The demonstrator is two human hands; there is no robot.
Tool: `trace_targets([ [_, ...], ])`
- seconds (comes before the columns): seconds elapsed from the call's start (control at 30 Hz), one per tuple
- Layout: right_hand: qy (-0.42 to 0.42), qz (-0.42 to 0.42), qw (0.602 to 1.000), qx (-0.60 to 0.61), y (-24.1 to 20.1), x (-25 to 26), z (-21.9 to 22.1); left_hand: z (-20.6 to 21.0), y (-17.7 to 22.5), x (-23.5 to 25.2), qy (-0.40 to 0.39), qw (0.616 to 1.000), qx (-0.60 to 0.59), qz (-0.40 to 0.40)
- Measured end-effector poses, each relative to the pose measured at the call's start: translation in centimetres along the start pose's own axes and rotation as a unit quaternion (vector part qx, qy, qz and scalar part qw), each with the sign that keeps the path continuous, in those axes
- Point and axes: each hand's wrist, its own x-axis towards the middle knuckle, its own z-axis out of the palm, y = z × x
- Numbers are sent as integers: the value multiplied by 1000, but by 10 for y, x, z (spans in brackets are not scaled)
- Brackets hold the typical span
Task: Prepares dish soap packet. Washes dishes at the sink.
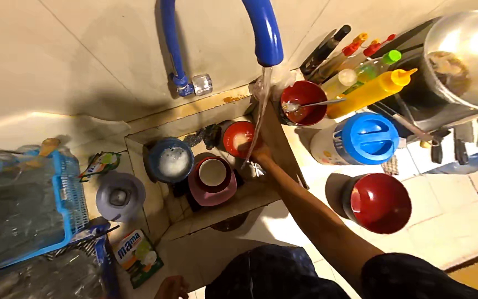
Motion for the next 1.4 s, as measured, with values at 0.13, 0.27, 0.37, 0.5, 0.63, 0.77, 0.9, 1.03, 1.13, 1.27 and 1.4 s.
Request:
trace_targets([
  [0.13,-67,40,995,-69,0,-66,-32,-2,18,16,-20,999,29,33],
  [0.27,-140,69,984,-86,8,-97,-37,-13,31,20,-21,996,45,70],
  [0.37,-190,83,977,-44,13,-101,-32,-19,30,18,-18,996,36,80],
  [0.5,-225,96,968,60,19,-100,-23,-21,24,17,-15,996,25,86],
  [0.63,-217,54,966,126,18,-106,-20,-18,20,16,-17,994,6,104],
  [0.77,-146,1,970,192,22,-101,-10,-13,20,17,-19,994,-14,106],
  [0.9,-61,-58,995,46,18,-103,-21,-13,18,18,-25,992,-20,122],
  [1.03,13,-59,977,-205,-7,-113,-42,-12,15,21,-25,991,-14,132],
  [1.13,-4,-59,934,-352,-41,-110,-46,-10,18,25,-31,990,-19,133],
  [1.27,-21,-89,895,-437,-77,-95,-37,-7,31,29,-32,990,-4,139],
  [1.4,7,-84,912,-401,-97,-76,-35,-9,34,34,-32,985,-5,169],
])
